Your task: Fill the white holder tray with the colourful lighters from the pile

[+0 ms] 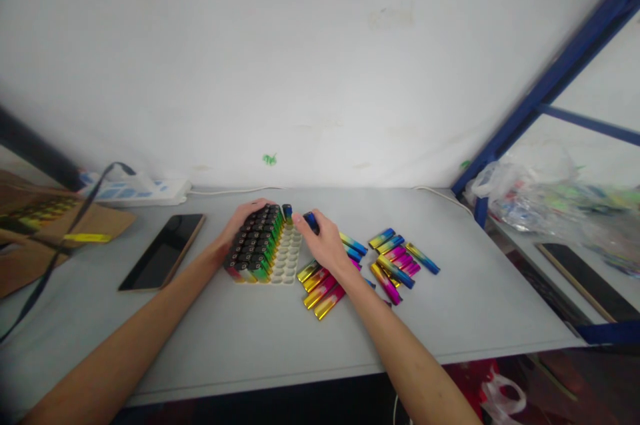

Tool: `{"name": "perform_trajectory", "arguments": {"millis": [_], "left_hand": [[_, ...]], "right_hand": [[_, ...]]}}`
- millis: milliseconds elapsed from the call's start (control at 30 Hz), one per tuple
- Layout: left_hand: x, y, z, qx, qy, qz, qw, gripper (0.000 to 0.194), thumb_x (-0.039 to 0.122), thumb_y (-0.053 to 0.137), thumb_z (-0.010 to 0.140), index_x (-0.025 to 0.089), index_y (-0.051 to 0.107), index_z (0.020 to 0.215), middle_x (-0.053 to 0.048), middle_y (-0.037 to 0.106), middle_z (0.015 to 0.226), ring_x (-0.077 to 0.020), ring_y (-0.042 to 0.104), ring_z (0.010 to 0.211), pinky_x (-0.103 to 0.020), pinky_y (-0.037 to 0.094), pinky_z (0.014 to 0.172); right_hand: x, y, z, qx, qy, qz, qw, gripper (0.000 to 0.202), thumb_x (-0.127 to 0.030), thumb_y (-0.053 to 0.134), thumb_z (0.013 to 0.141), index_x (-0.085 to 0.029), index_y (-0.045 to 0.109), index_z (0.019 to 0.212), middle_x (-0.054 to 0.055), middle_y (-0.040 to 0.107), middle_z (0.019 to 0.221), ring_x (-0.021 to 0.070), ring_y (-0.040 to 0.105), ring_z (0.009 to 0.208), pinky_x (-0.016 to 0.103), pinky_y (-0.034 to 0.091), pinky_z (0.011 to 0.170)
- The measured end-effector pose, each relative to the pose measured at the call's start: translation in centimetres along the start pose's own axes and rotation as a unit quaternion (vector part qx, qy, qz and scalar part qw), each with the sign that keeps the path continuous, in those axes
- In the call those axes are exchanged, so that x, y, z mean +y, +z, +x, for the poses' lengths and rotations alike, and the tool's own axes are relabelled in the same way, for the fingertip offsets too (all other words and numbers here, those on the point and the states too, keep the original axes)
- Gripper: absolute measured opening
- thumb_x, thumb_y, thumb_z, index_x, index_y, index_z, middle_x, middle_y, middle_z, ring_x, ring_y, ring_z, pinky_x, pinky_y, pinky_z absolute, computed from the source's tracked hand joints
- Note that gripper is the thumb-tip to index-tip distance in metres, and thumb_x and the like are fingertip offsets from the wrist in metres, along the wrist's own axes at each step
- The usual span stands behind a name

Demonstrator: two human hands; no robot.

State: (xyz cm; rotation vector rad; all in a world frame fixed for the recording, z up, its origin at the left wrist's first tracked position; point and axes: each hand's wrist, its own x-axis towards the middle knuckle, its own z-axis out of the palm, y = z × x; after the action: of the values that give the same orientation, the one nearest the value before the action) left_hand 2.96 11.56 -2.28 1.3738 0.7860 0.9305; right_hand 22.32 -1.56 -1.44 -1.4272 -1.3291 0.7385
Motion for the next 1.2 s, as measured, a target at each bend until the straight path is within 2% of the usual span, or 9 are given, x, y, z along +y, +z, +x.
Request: {"name": "perform_trajectory", "arguments": {"millis": [100, 167, 267, 433, 600, 833, 1033, 1100, 1200], "left_hand": [[0.0, 0.1, 0.0, 0.005, -0.001, 0.0, 1.0, 0.033, 0.051, 0.077, 0.072, 0.02, 0.077, 0.081, -0.004, 0.076, 0.09, -0.0264, 0.067, 0.094, -0.035, 0.05, 0.095], [-0.1, 0.1, 0.0, 0.005, -0.004, -0.002, 1.0, 0.033, 0.052, 0.076, 0.071, 0.02, 0.076, 0.081, -0.004, 0.076, 0.089, -0.0266, 0.066, 0.094, -0.035, 0.05, 0.094], [-0.2, 0.1, 0.1, 0.006, -0.01, -0.005, 1.0, 0.033, 0.053, 0.076, 0.072, 0.021, 0.076, 0.082, -0.004, 0.076, 0.088, -0.0268, 0.067, 0.094, -0.035, 0.05, 0.092], [-0.2, 0.1, 0.1, 0.006, -0.003, -0.006, 1.0, 0.034, 0.053, 0.077, 0.07, 0.021, 0.075, 0.08, -0.005, 0.077, 0.09, -0.027, 0.067, 0.095, -0.036, 0.049, 0.094], [0.2, 0.3, -0.1, -0.003, 0.003, -0.007, 1.0, 0.034, 0.053, 0.076, 0.072, 0.02, 0.075, 0.08, -0.005, 0.077, 0.09, -0.0266, 0.067, 0.095, -0.037, 0.048, 0.096], [0.4, 0.4, -0.4, -0.003, 0.005, -0.008, 1.0, 0.034, 0.053, 0.074, 0.073, 0.019, 0.074, 0.078, -0.004, 0.075, 0.088, -0.0251, 0.066, 0.092, -0.035, 0.048, 0.095], [0.4, 0.4, -0.4, 0.005, 0.006, -0.006, 1.0, 0.035, 0.054, 0.075, 0.072, 0.02, 0.074, 0.079, -0.005, 0.076, 0.089, -0.0261, 0.066, 0.093, -0.036, 0.047, 0.096], [0.2, 0.4, -0.3, 0.007, 0.004, -0.005, 1.0, 0.036, 0.054, 0.076, 0.071, 0.02, 0.075, 0.081, -0.005, 0.076, 0.09, -0.0263, 0.066, 0.094, -0.036, 0.047, 0.096], [-0.1, 0.3, -0.2, 0.006, -0.003, -0.007, 1.0, 0.037, 0.055, 0.077, 0.07, 0.019, 0.076, 0.082, -0.005, 0.077, 0.089, -0.0263, 0.067, 0.093, -0.036, 0.048, 0.094]], "right_hand": [[0.3, -0.4, 0.3, -0.02, -0.027, 0.006, 0.999, 0.046, -0.067, 0.044, 0.104, -0.025, 0.053, 0.089, -0.001, 0.061, 0.078, 0.0165, 0.056, 0.07, 0.028, 0.047, 0.066], [0.2, -0.7, 0.6, -0.005, -0.075, -0.044, 0.996, 0.044, -0.064, 0.047, 0.104, -0.024, 0.058, 0.09, 0.005, 0.065, 0.09, 0.02, 0.061, 0.084, 0.031, 0.051, 0.076], [-0.3, -1.1, 1.2, 0.019, -0.128, -0.16, 0.979, 0.044, -0.06, 0.052, 0.104, -0.023, 0.06, 0.08, 0.006, 0.063, 0.083, 0.0218, 0.058, 0.084, 0.033, 0.048, 0.079], [-0.9, -0.8, 2.7, -0.02, -0.115, -0.2, 0.973, 0.042, -0.051, 0.054, 0.107, -0.023, 0.058, 0.076, -0.001, 0.062, 0.066, 0.0169, 0.055, 0.064, 0.029, 0.04, 0.068], [-0.7, -0.5, 3.9, -0.078, -0.111, -0.246, 0.96, 0.036, -0.041, 0.058, 0.108, -0.021, 0.061, 0.079, 0.002, 0.071, 0.072, 0.0172, 0.062, 0.067, 0.028, 0.041, 0.07], [-1.5, -0.9, 4.7, -0.14, -0.172, -0.359, 0.906, 0.028, -0.035, 0.06, 0.108, -0.017, 0.07, 0.09, 0.01, 0.076, 0.09, 0.0207, 0.067, 0.082, 0.03, 0.046, 0.079], [-1.9, 0.2, 4.7, -0.182, -0.119, -0.441, 0.871, 0.021, -0.03, 0.069, 0.103, -0.017, 0.074, 0.087, 0.014, 0.077, 0.087, 0.0233, 0.07, 0.078, 0.031, 0.046, 0.072], [-1.8, -0.4, 4.1, -0.181, -0.121, -0.433, 0.875, 0.022, -0.033, 0.071, 0.101, -0.017, 0.075, 0.087, 0.012, 0.077, 0.086, 0.0228, 0.07, 0.079, 0.03, 0.047, 0.073], [-1.6, -3.3, 2.7, -0.153, -0.136, -0.376, 0.904, 0.025, -0.038, 0.066, 0.105, -0.017, 0.075, 0.097, 0.01, 0.078, 0.091, 0.0214, 0.07, 0.082, 0.031, 0.049, 0.08]]}}
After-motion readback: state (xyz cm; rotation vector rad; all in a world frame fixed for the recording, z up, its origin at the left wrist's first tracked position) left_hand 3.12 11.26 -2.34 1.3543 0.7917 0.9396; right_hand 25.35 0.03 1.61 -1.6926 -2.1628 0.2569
